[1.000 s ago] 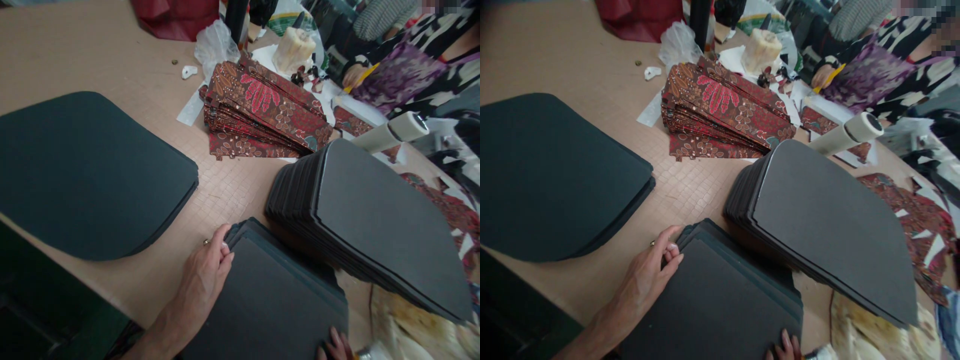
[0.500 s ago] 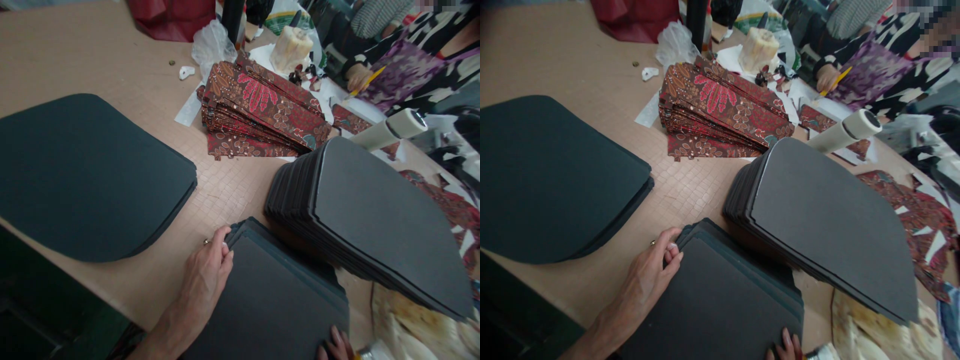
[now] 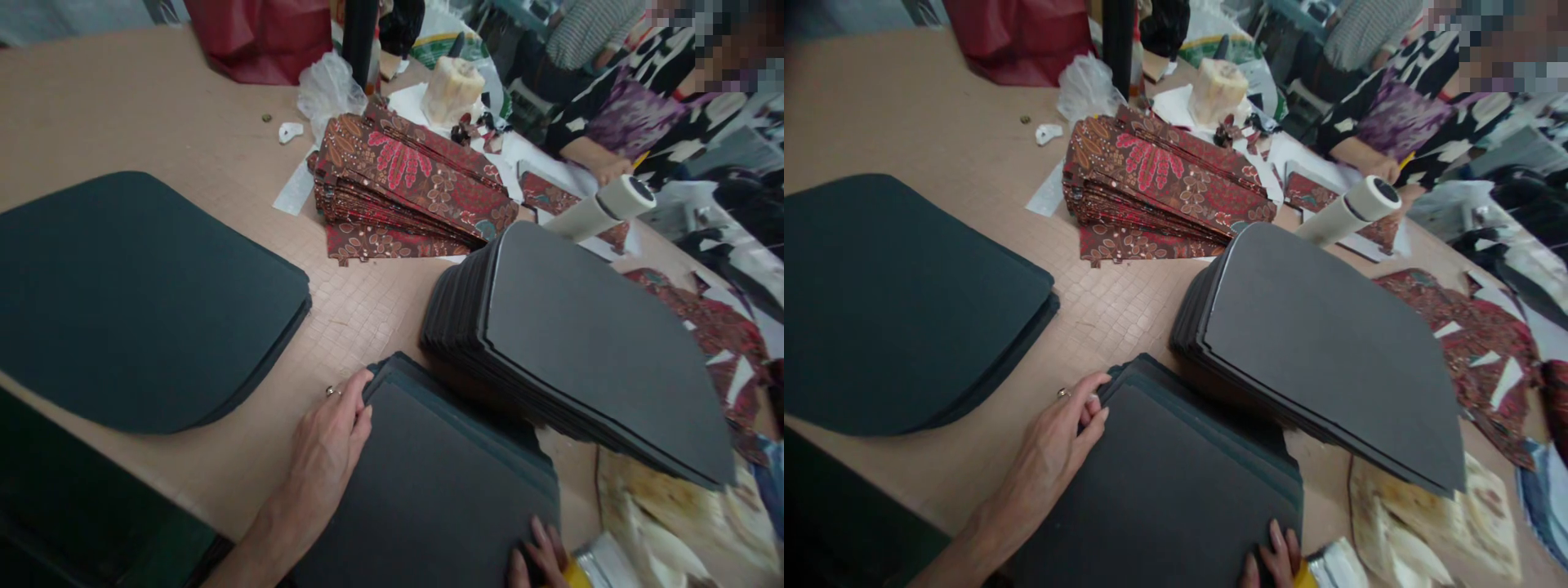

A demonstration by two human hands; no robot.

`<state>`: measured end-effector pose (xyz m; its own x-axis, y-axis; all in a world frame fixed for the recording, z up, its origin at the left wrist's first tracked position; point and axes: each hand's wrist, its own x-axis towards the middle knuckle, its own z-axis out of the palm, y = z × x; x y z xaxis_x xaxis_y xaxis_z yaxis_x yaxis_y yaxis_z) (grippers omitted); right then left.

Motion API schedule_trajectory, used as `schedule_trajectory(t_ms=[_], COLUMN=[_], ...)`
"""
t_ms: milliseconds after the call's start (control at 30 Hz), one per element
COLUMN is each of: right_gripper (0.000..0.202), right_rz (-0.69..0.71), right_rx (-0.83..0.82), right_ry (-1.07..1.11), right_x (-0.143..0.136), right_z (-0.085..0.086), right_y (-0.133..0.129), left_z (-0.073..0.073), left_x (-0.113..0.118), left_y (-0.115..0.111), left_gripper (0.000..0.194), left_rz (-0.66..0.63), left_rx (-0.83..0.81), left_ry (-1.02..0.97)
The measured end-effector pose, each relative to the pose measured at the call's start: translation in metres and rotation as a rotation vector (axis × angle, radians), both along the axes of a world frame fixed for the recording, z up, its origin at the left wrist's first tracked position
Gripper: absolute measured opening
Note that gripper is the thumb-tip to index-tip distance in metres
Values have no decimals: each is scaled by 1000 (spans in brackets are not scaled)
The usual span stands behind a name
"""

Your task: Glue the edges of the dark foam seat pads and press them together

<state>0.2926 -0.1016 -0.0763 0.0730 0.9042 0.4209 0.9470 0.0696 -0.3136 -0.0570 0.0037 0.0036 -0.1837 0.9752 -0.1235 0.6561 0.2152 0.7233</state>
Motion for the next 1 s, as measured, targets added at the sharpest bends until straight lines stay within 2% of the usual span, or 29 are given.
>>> schedule_trajectory(t_ms=[200, 333, 433, 600, 733, 867, 1000], right_gripper=[37, 34, 26, 25, 21, 12, 4], right_rz=[20, 47, 48, 40, 8, -47, -1], right_rx=[-31, -68, -82, -69, -61, -109, -34], right_ry=[83, 101, 134, 125, 176, 277, 263], right_x=[7, 6, -8, -35, -42, -47, -77], right_z=[-4, -1, 9, 27, 35, 49, 69], right_y=[-3, -7, -10, -8, -3, 3, 16], left_z=[2, 1, -3, -5, -8, -11, -12], left_x=[5, 12, 18, 24, 31, 33, 32], left_y=[0, 0, -1, -5, -14, -16, -11], left_gripper=[28, 24, 30, 36, 29, 35, 35], left_rz=[-41, -93, -160, -242, -229, -311, -372], left_rx=[69, 205, 269, 279, 324, 356, 411], left_ry=[89, 110, 121, 217, 356, 477, 541])
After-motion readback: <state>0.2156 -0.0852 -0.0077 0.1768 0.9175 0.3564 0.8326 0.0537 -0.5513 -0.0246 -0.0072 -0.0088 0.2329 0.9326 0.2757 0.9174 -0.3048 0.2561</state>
